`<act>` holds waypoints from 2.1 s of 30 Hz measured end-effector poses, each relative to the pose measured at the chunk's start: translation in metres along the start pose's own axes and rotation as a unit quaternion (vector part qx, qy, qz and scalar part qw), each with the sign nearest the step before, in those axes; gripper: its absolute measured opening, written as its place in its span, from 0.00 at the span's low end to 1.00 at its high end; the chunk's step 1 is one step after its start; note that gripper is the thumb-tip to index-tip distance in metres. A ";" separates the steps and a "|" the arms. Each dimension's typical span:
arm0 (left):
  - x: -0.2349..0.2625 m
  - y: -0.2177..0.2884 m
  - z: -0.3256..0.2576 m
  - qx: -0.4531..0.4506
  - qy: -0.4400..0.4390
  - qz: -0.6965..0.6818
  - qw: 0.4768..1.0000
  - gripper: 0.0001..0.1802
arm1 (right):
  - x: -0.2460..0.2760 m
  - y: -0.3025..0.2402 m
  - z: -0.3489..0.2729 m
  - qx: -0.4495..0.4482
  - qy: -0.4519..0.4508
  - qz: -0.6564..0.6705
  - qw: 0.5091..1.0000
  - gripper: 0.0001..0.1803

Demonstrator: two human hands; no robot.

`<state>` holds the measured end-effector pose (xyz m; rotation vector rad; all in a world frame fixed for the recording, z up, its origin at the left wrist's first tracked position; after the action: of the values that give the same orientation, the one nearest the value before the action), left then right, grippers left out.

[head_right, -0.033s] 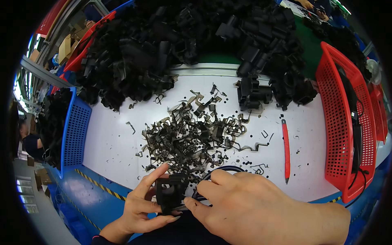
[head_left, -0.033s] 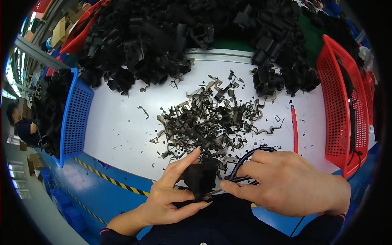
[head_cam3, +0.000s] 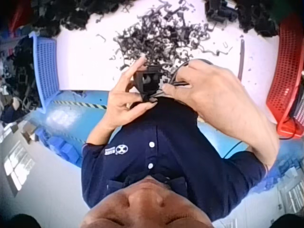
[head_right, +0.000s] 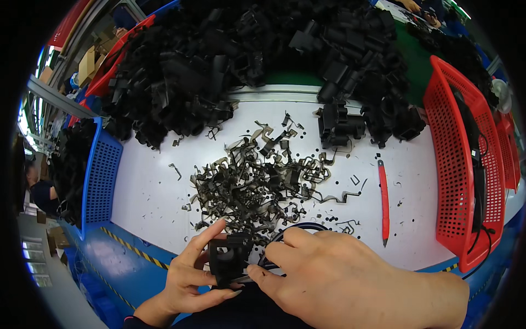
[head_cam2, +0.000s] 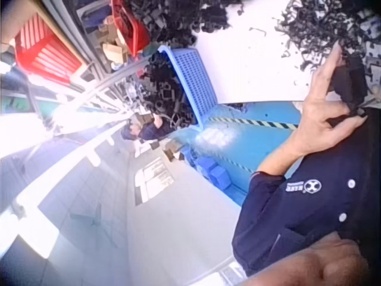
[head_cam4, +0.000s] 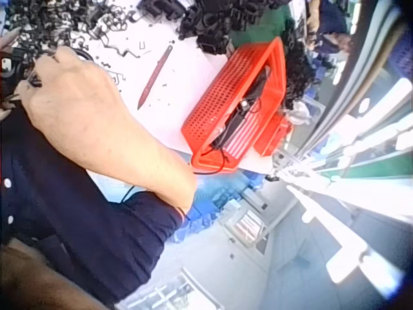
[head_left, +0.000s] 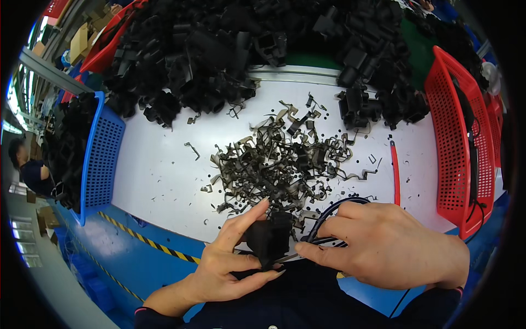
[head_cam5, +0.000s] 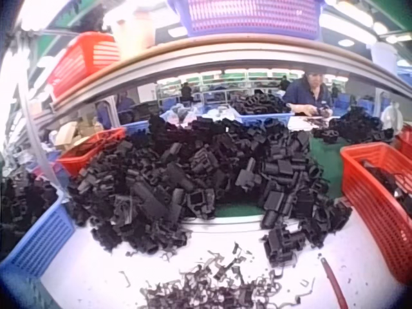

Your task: The worker is using a scraper and scissors to trim excess material from black plastic molded components at a factory workbench.

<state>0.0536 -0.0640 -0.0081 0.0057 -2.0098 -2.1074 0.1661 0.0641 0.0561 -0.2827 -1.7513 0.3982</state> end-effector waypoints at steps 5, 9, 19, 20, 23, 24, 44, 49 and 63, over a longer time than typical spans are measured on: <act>0.000 0.001 0.003 -0.011 -0.006 0.009 1.000 0.07 | -0.006 0.006 -0.003 -0.014 -0.002 0.030 0.999 0.32; -0.001 0.001 0.004 -0.002 -0.010 0.019 1.000 0.07 | -0.011 0.009 -0.005 -0.019 0.011 0.041 0.999 0.34; -0.003 0.000 0.004 0.013 -0.010 -0.006 1.000 0.08 | -0.027 0.017 -0.016 -0.021 0.060 0.088 0.994 0.29; -0.004 0.001 0.003 0.013 -0.010 -0.007 1.000 0.08 | -0.029 0.018 -0.016 -0.012 0.069 0.104 0.992 0.26; -0.006 0.001 0.004 0.012 -0.015 0.001 1.000 0.09 | -0.033 0.019 -0.018 -0.005 0.068 0.128 0.989 0.23; -0.006 0.001 0.003 0.012 -0.016 0.005 1.000 0.09 | -0.034 0.019 -0.018 -0.005 0.063 0.131 0.989 0.23; -0.011 -0.002 -0.002 0.013 0.020 -0.020 1.000 0.11 | -0.037 0.011 -0.021 -0.054 0.138 0.113 0.983 0.23; -0.011 -0.004 -0.003 0.012 0.030 -0.027 0.999 0.12 | -0.038 0.009 -0.022 -0.065 0.136 0.110 0.982 0.23; -0.013 -0.005 -0.006 0.030 0.061 -0.049 0.996 0.13 | -0.037 0.004 -0.023 -0.094 0.104 0.103 0.985 0.23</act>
<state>0.0661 -0.0676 -0.0156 0.2424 -2.0373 -2.0500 0.1960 0.0557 0.0261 -0.6223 -1.5599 0.3380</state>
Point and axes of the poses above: each hand's wrist, its own z-axis towards the middle knuckle, its own x-axis out of the back of the hand, y = z × x, the point moved 5 cm from there along z, towards the middle knuckle, and after that the axes turned 8 degrees about -z, right-handed, at the moved point
